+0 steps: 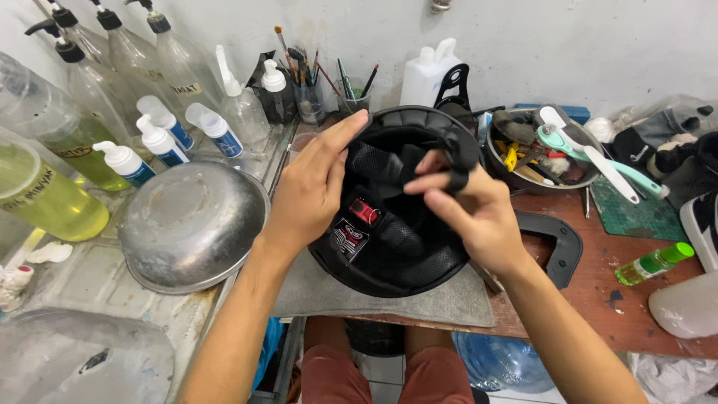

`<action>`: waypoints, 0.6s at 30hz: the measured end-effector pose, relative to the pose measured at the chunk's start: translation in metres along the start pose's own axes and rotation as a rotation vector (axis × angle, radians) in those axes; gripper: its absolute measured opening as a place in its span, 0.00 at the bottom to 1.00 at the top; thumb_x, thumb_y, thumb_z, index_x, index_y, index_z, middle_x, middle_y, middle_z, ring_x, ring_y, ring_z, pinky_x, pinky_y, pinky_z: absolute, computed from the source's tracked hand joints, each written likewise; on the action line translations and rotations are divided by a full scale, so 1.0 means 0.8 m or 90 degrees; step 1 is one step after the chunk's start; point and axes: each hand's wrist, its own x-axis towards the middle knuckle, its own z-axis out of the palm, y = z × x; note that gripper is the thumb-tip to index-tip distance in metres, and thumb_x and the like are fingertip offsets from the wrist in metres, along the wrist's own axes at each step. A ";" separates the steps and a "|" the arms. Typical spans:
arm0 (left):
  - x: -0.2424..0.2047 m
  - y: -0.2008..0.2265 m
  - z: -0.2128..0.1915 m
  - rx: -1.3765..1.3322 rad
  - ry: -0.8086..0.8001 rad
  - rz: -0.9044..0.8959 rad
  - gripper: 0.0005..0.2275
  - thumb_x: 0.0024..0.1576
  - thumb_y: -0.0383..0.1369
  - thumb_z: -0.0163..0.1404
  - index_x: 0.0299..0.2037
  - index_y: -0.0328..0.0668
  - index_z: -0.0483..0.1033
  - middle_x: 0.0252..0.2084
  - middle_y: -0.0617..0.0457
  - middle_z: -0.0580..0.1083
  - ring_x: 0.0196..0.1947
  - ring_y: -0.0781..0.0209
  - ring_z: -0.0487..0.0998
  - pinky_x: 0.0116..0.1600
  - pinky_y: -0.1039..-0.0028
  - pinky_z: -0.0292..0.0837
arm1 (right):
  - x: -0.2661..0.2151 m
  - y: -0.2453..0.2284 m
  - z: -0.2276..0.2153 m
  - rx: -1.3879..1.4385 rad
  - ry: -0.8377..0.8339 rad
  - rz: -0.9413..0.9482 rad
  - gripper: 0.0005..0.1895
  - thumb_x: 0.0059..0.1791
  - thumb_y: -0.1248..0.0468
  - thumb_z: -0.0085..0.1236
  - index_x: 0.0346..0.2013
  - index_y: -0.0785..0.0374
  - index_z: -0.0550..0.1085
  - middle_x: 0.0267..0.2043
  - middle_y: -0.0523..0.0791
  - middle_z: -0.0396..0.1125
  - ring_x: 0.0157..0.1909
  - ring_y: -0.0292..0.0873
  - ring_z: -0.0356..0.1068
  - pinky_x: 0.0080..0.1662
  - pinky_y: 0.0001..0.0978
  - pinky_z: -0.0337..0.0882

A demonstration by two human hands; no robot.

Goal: The person cleans the interior of a motorcycle helmet. They remove the inner padding, wipe the helmet's interior surface with a cloth, and then reinsert the padding. They also use a brush to clean the inside of the helmet.

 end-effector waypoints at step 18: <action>0.050 0.016 0.042 0.024 -0.139 0.058 0.18 0.58 0.14 0.41 0.57 0.37 0.69 0.57 0.49 0.72 0.57 0.56 0.73 0.62 0.70 0.66 | -0.077 -0.021 -0.132 -0.329 0.043 0.464 0.10 0.46 0.60 0.55 0.35 0.60 0.80 0.34 0.37 0.75 0.19 0.30 0.64 0.32 0.21 0.65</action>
